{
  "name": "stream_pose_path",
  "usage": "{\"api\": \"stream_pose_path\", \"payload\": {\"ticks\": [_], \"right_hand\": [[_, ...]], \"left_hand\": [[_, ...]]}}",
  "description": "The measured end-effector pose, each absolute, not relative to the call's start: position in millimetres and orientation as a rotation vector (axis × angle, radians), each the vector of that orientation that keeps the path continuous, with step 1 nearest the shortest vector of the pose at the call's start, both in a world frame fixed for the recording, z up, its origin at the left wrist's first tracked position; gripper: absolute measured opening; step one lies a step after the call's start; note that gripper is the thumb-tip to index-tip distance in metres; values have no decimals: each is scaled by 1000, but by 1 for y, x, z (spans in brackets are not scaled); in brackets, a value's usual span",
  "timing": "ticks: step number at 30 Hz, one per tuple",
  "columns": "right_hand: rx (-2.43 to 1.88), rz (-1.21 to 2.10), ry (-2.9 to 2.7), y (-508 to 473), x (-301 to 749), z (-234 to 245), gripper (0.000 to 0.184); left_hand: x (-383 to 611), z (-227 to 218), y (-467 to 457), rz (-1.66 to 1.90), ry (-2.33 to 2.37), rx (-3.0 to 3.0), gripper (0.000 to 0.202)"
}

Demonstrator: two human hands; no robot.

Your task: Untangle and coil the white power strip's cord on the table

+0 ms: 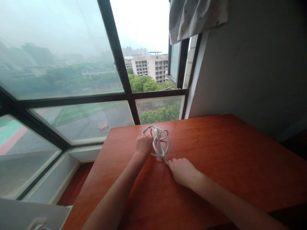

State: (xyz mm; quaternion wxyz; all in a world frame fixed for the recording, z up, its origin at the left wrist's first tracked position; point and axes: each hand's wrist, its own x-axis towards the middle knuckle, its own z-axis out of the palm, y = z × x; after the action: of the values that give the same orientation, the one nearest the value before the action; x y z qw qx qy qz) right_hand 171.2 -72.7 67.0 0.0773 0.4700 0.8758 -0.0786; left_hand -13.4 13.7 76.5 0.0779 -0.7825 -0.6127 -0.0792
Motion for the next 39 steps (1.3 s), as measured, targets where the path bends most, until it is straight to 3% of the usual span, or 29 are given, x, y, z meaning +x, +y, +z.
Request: {"api": "stream_pose_path", "payload": {"ticks": [3, 9, 15, 21, 25, 28, 34, 39], "right_hand": [[1466, -306, 2649, -73, 177, 68, 23], [1688, -716, 2611, -74, 206, 68, 29], [1573, -1164, 2780, -83, 227, 65, 60], [1418, -1098, 2898, -87, 220, 74, 34], [1291, -932, 2856, -86, 215, 87, 24], [1203, -1046, 2835, -80, 218, 95, 27], [1341, -1773, 2634, -66, 237, 92, 32], [1515, -2254, 2490, -65, 235, 80, 53]], "left_hand": [[-25, 70, 22, -220, -1982, -2452, 26], [-44, 52, 22, -549, -2029, -2549, 37], [-47, 43, 24, -770, -2099, -2535, 37], [-47, 63, 22, -1380, -2026, -2483, 38], [-29, 88, 17, -1058, -1594, -2702, 59], [-17, 93, 20, -730, -1541, -2807, 66], [-24, 81, 25, -705, -1499, -2827, 76], [-30, 69, 18, -734, -1448, -2825, 84]]}}
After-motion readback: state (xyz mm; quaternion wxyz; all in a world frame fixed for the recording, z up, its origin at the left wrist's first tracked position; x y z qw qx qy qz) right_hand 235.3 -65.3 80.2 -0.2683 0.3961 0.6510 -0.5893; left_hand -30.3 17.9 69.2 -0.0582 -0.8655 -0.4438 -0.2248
